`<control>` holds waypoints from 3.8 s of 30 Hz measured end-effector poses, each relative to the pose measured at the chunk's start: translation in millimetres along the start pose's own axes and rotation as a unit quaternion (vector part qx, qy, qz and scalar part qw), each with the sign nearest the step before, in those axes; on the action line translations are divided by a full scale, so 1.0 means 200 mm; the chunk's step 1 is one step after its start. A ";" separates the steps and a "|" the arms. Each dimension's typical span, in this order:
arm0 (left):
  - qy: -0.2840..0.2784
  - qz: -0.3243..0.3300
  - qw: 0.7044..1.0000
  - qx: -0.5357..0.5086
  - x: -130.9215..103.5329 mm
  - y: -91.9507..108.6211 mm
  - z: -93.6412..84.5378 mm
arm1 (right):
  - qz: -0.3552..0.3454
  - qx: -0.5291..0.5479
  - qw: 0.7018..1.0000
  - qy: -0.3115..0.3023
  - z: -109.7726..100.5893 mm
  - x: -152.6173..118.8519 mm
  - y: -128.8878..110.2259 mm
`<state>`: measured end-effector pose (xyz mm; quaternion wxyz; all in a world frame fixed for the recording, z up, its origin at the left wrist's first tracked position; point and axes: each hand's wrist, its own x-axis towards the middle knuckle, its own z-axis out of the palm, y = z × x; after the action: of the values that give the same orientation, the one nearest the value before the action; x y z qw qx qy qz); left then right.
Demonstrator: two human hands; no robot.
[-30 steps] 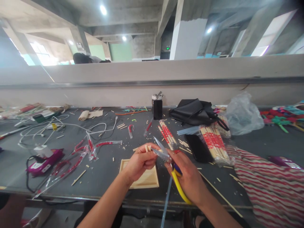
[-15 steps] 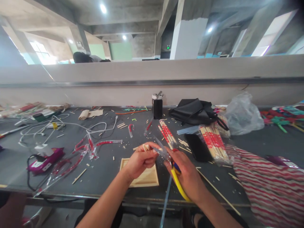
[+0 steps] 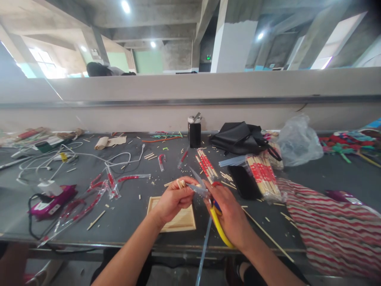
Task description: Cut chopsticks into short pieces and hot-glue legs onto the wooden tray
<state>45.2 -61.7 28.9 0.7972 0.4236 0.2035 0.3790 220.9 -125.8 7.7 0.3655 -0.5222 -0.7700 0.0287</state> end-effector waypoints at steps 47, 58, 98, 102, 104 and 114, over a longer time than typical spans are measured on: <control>-0.038 -0.009 0.999 0.027 -0.01 0.04 -0.04 | -0.017 0.008 1.000 -0.020 0.01 0.01 0.01; 0.016 0.002 0.997 0.069 -0.01 0.05 -0.02 | 0.007 0.022 0.999 -0.037 0.02 -0.03 0.01; 0.045 0.044 0.987 0.151 0.00 0.00 -0.02 | -0.014 0.004 1.000 0.013 0.03 -0.02 0.05; 0.005 0.019 0.993 0.114 0.00 -0.01 0.00 | -0.026 -0.037 0.997 0.059 0.03 0.00 0.07; -0.024 0.003 0.996 0.082 0.00 -0.02 0.02 | -0.014 -0.044 0.991 0.122 0.03 0.01 0.09; -0.022 0.020 0.997 0.068 0.00 0.02 0.00 | -0.019 -0.003 0.994 0.110 0.06 0.01 0.08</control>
<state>44.0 -61.1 32.1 0.7633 0.4891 0.2024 0.3704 226.1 -112.9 -6.3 0.4469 -0.5085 -0.7350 -0.0389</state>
